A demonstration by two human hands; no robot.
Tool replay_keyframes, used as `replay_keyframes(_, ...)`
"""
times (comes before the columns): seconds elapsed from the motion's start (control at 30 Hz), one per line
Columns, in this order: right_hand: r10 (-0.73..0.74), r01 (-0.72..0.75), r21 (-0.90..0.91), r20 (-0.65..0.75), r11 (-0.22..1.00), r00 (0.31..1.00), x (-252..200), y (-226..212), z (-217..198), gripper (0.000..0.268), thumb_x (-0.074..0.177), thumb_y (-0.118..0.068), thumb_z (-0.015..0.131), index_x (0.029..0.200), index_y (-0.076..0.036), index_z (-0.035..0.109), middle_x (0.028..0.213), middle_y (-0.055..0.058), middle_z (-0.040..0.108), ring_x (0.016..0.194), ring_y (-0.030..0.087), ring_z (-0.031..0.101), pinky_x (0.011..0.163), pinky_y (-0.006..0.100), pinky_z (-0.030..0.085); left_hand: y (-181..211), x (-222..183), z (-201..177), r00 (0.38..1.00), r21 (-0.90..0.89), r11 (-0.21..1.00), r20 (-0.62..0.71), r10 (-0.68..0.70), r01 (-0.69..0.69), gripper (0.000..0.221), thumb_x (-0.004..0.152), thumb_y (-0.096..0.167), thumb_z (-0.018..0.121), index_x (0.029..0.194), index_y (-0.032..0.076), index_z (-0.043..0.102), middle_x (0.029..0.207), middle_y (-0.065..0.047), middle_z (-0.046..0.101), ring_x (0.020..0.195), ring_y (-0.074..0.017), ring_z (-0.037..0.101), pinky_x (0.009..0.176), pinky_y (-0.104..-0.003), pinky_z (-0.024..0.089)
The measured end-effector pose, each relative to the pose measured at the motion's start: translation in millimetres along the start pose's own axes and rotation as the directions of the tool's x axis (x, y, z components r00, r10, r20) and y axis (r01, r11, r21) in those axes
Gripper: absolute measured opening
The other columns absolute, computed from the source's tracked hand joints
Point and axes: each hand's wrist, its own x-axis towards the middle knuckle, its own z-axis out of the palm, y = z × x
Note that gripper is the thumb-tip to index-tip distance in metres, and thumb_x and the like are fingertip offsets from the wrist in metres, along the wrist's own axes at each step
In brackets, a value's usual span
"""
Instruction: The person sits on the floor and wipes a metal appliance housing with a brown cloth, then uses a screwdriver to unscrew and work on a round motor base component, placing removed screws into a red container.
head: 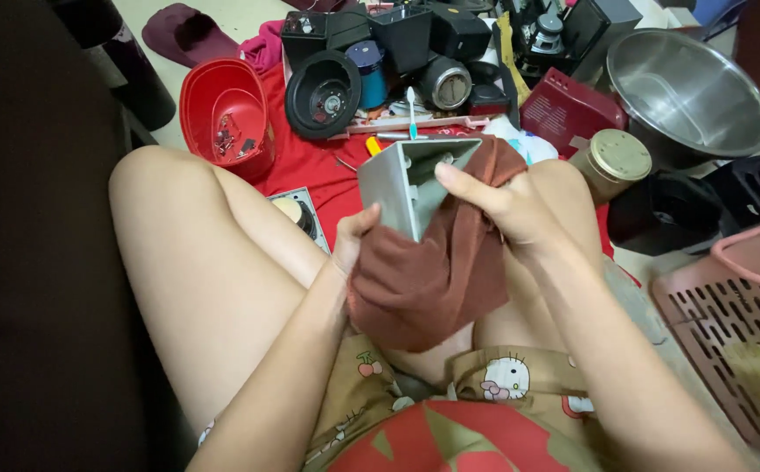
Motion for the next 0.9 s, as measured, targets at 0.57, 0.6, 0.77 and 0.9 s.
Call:
replay_keyframes(0.57,-0.254,0.156,0.214,0.582,0.964,0.772,1,-32,17,0.054,0.082,-0.045,0.044,0.100,0.004,0.058,0.112,0.017,0.057,0.103,0.019,0.054,0.089,0.032,0.042,-23,-150,162,-0.611,0.679,0.032,0.638,0.470,0.734,0.022,0.079,0.004,0.059,0.091,0.002,0.041,0.082,-0.011,0.045,0.064,-0.0231,0.045,0.063,-0.036,0.042)
replay_keyframes(0.6,-0.256,0.159,0.213,0.583,0.964,0.771,2,-29,18,0.054,0.082,-0.045,0.044,0.100,0.004,0.058,0.112,0.017,0.057,0.103,0.019,0.054,0.089,0.032,0.042,-21,-148,157,-0.590,0.625,0.062,0.694,0.412,0.778,0.024,0.079,0.005,0.059,0.093,0.001,0.040,0.084,-0.011,0.045,0.065,-0.0238,0.045,0.064,-0.036,0.041)
replay_keyframes(0.77,0.325,-0.313,-0.087,0.311,0.946,0.893,-14,-41,25,0.056,0.079,-0.043,0.036,0.123,-0.013,0.051,0.121,0.010,0.053,0.111,0.027,0.049,0.101,0.041,0.032,-15,-138,124,-0.367,0.323,0.259,0.920,0.141,0.910,0.034,0.079,0.011,0.059,0.102,-0.001,0.037,0.093,-0.016,0.045,0.074,-0.0273,0.046,0.072,-0.038,0.039)
replay_keyframes(0.9,0.373,-0.364,-0.087,0.256,0.928,0.892,-18,-13,10,0.045,0.076,-0.033,0.040,0.113,-0.010,0.051,0.108,0.009,0.052,0.096,0.023,0.046,0.085,0.038,0.030,-13,-121,98,-0.094,0.098,0.453,0.995,-0.033,0.886,0.044,0.078,0.015,0.059,0.110,-0.002,0.034,0.101,-0.019,0.044,0.081,-0.0300,0.046,0.078,-0.040,0.037)
